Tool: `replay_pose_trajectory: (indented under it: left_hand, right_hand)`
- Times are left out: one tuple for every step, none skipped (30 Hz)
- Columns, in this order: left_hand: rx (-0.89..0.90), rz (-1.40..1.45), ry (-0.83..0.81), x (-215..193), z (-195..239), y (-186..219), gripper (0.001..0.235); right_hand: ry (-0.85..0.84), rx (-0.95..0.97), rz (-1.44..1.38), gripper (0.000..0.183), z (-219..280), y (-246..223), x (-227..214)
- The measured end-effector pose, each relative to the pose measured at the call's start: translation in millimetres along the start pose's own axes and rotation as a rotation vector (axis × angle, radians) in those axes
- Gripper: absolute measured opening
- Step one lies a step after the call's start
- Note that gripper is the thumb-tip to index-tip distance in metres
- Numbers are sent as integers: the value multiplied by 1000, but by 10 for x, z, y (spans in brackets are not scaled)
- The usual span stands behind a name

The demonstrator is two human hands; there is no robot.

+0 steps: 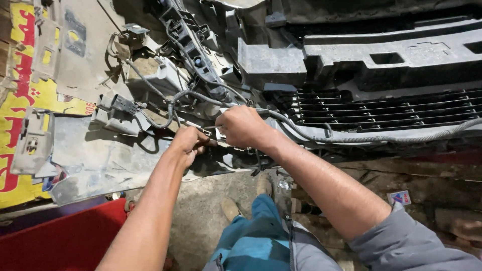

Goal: The person works on the front wiring harness of a vehicle, using a screwdriver to manipulate connectors and a blowtorch to heat a specific section of the wiring. The task involves repeated adjustments and heating of the electrical components.

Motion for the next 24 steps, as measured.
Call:
replay_pose_trajectory:
  left_hand:
    - [1, 0, -2, -38, -112, -56, 33]
    - [15, 16, 16, -81, -222, -109, 33]
    - [24, 32, 33, -120, -316, -197, 33]
    - [19, 33, 32, -132, -330, -271, 33]
    - [43, 27, 46, -142, -364, -301, 34]
    - [68, 21, 61, -156, -398, -328, 34]
    - [62, 22, 62, -173, -416, -354, 34]
    - [69, 19, 74, -198, -430, -376, 35]
    - [83, 15, 81, -196, -469, -364, 37]
    - [85, 14, 77, -218, -533, -411, 37]
    - [96, 14, 85, -243, -599, -460, 39]
    - [108, 15, 92, -269, -664, -507, 41]
    - [106, 15, 93, -323, -774, -576, 41]
    - [113, 11, 95, -373, -883, -638, 39]
    - [121, 6, 91, -382, -1013, -679, 38]
    - [121, 5, 86, -329, -923, -604, 38]
    - [118, -13, 90, -300, -819, -548, 31]
    - [116, -32, 95, -275, -711, -494, 24]
    - [119, -30, 95, -277, -668, -469, 24]
    - [128, -16, 104, -282, -627, -438, 24]
    - [133, -2, 108, -271, -590, -424, 24]
    - [133, -1, 104, -237, -592, -411, 24]
    - [133, 1, 103, -219, -572, -405, 23]
    - [134, 4, 102, -197, -553, -396, 23]
  right_hand:
    - [1, 1, 1, 19, 20, -18, -6]
    - [28, -16, 12, 19, 46, -44, -23]
    - [50, -31, 20, 19, 94, -71, -17]
    - [46, -29, 19, 19, 131, -121, 1]
    - [82, -60, 77, 16, 156, -180, -24]
    - [118, -91, 134, 13, 179, -242, -47]
    - [113, -92, 131, 13, 173, -254, -8]
    - [136, -101, 138, 12, 173, -274, 19]
    - [165, -106, 149, 11, 170, -272, 21]
    - [167, -103, 150, 11, 194, -290, 21]
    - [189, -117, 169, 12, 219, -318, 15]
    - [211, -131, 188, 12, 243, -348, 7]
    - [210, -132, 186, 12, 230, -345, 63]
    - [231, -143, 209, 14, 224, -349, 105]
    - [254, -149, 235, 17, 222, -323, 126]
    - [254, -144, 236, 17, 205, -285, 187]
    - [277, -160, 269, 20, 201, -279, 260]
    - [299, -176, 302, 24, 197, -278, 336]
    - [301, -178, 305, 24, 202, -284, 370]
    - [313, -188, 307, 29, 205, -292, 398]
    - [322, -195, 307, 33, 220, -288, 434]
    - [320, -192, 309, 33, 204, -256, 477]
    - [336, -196, 322, 36, 200, -248, 521]
    - [351, -201, 336, 40, 197, -237, 562]
Point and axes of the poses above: each hand's wrist, its own z-axis away from the middle knuckle, its own x-axis out of the palm, y = z × x, the point moved 5 cm from there along -z, towards the middle knuckle, and after that the axes turned 10 degrees about -y, right-handed, at the moved point
